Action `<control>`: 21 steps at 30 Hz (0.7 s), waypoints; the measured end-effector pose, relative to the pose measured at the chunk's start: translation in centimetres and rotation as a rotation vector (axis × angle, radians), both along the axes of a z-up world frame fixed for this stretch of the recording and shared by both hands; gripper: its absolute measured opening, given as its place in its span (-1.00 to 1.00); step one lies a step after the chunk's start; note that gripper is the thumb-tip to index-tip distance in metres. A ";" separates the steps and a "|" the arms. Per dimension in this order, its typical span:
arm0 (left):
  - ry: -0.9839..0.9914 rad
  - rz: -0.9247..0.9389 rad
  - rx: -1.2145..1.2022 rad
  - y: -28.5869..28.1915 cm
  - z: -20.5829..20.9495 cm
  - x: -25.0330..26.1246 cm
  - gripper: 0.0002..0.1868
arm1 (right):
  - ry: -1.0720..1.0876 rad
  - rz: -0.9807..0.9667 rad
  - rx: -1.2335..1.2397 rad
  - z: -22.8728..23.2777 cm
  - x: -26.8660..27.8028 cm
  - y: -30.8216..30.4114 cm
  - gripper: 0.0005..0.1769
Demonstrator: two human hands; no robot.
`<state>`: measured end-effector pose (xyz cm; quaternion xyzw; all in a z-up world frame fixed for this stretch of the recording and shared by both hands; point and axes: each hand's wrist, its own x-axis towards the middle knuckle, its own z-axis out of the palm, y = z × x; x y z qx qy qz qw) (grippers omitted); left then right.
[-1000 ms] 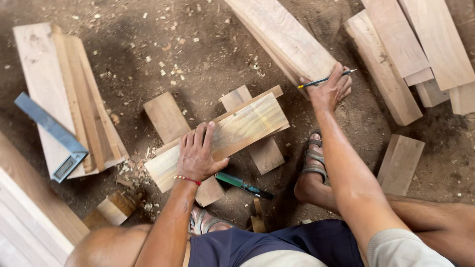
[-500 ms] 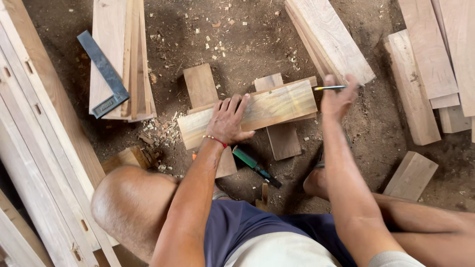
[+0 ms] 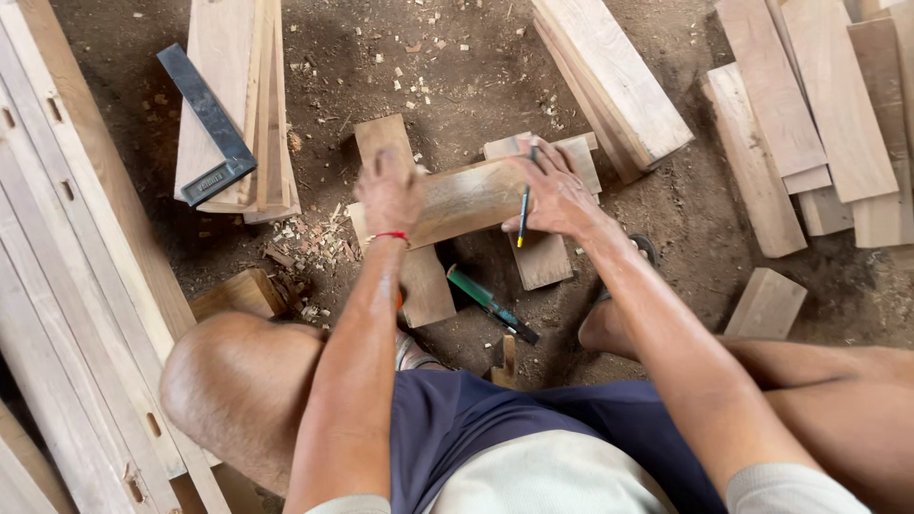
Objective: The person uses a square ruler and a pencil to mark lines on wooden blocks while sitting on a workshop floor. They use a tape measure to check dimensions and move various pieces of wood to organize their workspace.
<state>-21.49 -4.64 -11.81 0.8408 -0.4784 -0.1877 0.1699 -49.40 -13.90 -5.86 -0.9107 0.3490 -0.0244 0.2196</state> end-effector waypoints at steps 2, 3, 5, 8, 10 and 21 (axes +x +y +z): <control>-0.066 0.090 -0.053 1.0 -0.4 2.0 -0.43 | 0.118 0.162 -0.057 -0.1 1.1 0.2 0.38; -0.034 0.156 -0.072 1.6 -0.8 2.6 -0.47 | 0.082 0.195 -0.084 -0.8 2.0 0.6 0.39; 0.001 0.246 -0.132 2.3 -1.3 3.2 -0.50 | 0.012 0.264 -0.140 -3.1 3.2 0.8 0.43; 0.021 0.317 -0.274 2.4 -1.0 3.2 -0.43 | -0.015 0.221 -0.448 -7.5 3.0 0.2 0.08; 0.045 0.354 -0.399 1.9 0.1 2.9 -0.31 | 0.069 0.190 -0.722 -8.7 2.0 -0.2 0.03; -0.123 -0.546 0.019 1.3 3.5 -4.5 0.43 | -0.256 -0.538 -0.553 4.2 -7.4 -10.6 0.22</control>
